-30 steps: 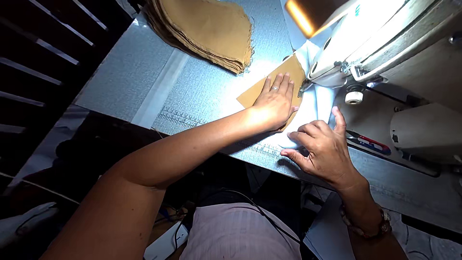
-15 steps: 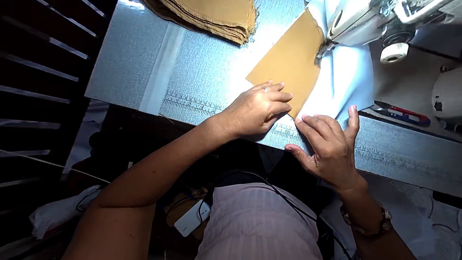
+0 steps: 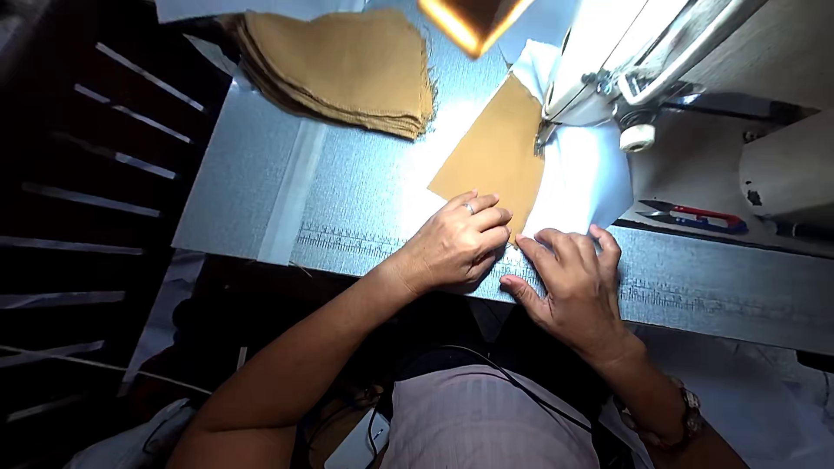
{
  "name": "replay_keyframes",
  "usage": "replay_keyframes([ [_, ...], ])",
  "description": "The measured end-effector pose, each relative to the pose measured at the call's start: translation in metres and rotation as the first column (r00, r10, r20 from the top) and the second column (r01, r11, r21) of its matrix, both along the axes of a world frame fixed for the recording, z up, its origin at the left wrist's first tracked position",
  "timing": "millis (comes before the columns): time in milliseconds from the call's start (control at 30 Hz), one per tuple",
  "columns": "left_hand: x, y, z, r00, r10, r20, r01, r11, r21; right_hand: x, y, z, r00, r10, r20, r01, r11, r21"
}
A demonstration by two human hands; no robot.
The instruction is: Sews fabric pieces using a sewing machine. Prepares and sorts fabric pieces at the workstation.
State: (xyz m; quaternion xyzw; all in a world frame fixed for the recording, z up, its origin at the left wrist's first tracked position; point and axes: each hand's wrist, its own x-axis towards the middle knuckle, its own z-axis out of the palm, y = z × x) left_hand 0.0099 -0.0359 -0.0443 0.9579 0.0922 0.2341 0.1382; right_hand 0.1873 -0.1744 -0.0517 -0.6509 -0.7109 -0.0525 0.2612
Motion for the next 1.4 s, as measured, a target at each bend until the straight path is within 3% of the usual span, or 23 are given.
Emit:
replay_keyframes([
  [400,0.016,0.006,0.003,0.999,0.048,-0.024,-0.049,0.998,-0.025,0.018,0.021,0.005,1.000,-0.003,0.012,0.004,0.999,-0.046],
  [733,0.047,0.041,0.005,0.991,0.122,-0.057,-0.125,0.991,-0.051,0.032,0.038,0.013,0.999,-0.025,0.025,0.028,0.989,-0.147],
  [1100,0.070,0.074,0.000,0.985,0.165,-0.043,-0.168,0.980,-0.107,0.016,-0.097,-0.008,0.993,-0.069,-0.091,0.068,0.998,-0.015],
  [1267,0.067,0.053,0.025,0.913,0.240,-0.330,-0.280,0.957,-0.078,0.038,-0.159,-0.017,0.978,-0.190,-0.083,0.191,0.982,0.005],
  [1333,0.062,0.017,0.037,0.947,0.161,-0.277,-0.192,0.977,-0.091,0.048,-0.192,-0.023,0.948,-0.313,-0.064,0.312,0.950,-0.031],
  [1400,0.063,-0.029,0.045,0.978,-0.074,-0.195,0.023,0.967,-0.255,0.057,-0.232,-0.035,0.885,-0.460,-0.072,0.455,0.887,-0.078],
])
